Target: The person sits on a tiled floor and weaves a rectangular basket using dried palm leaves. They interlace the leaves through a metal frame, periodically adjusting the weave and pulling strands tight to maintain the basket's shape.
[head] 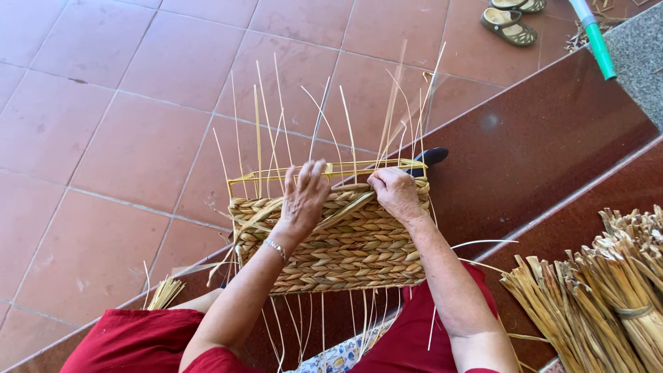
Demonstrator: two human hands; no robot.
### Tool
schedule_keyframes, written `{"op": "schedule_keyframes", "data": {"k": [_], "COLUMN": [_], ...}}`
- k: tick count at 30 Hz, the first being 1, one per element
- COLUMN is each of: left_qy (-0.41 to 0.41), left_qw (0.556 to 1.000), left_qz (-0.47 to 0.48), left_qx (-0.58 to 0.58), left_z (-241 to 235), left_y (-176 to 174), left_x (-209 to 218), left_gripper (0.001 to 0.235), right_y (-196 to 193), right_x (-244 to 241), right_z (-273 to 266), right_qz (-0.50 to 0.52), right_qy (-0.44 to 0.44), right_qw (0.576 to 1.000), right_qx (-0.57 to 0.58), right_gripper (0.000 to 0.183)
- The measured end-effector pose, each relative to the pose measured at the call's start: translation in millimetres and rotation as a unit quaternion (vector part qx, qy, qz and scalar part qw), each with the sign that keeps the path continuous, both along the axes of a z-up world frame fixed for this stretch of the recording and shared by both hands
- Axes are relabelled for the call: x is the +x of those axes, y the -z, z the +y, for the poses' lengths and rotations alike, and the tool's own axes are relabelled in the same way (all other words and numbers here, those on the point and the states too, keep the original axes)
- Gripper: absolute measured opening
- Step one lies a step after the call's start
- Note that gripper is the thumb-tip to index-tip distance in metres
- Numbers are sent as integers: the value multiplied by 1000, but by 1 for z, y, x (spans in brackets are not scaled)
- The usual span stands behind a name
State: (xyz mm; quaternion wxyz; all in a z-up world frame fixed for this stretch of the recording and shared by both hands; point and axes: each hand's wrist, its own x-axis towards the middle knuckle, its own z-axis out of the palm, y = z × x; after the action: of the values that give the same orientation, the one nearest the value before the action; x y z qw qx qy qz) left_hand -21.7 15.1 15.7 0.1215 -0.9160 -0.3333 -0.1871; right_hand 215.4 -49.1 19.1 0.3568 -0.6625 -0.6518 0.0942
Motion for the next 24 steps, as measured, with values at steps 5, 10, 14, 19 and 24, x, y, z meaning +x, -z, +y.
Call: {"op": "schedule_keyframes", "data": {"k": [5,10,14,19,24], "left_qy": [-35,-26,14,-10,-6], "left_qw": [923,998,983,961,993], "left_qz": [-35,-31,90,35,-115], "left_qx": [-383,-58,-159,-274,-7], "left_z": [-15,-29,-48,-37,-14], "left_y": [32,37,38,15,-22], "left_x": [-23,-21,-12,-12,-3], "left_gripper": [17,43,39,36,45], "right_y": [27,50,39,-10,-31], "right_x": [-4,-7,-10,4,-6], "right_z": [4,11,12,-9,-5], "right_qz": [-14,-111,-117,5,6], "right_qy": [74,39,-46,-134,-147], "right_qw": [997,988,989,991,989], "right_qx": [11,96,72,1,-22], "right_gripper": [13,16,8,27,22]}}
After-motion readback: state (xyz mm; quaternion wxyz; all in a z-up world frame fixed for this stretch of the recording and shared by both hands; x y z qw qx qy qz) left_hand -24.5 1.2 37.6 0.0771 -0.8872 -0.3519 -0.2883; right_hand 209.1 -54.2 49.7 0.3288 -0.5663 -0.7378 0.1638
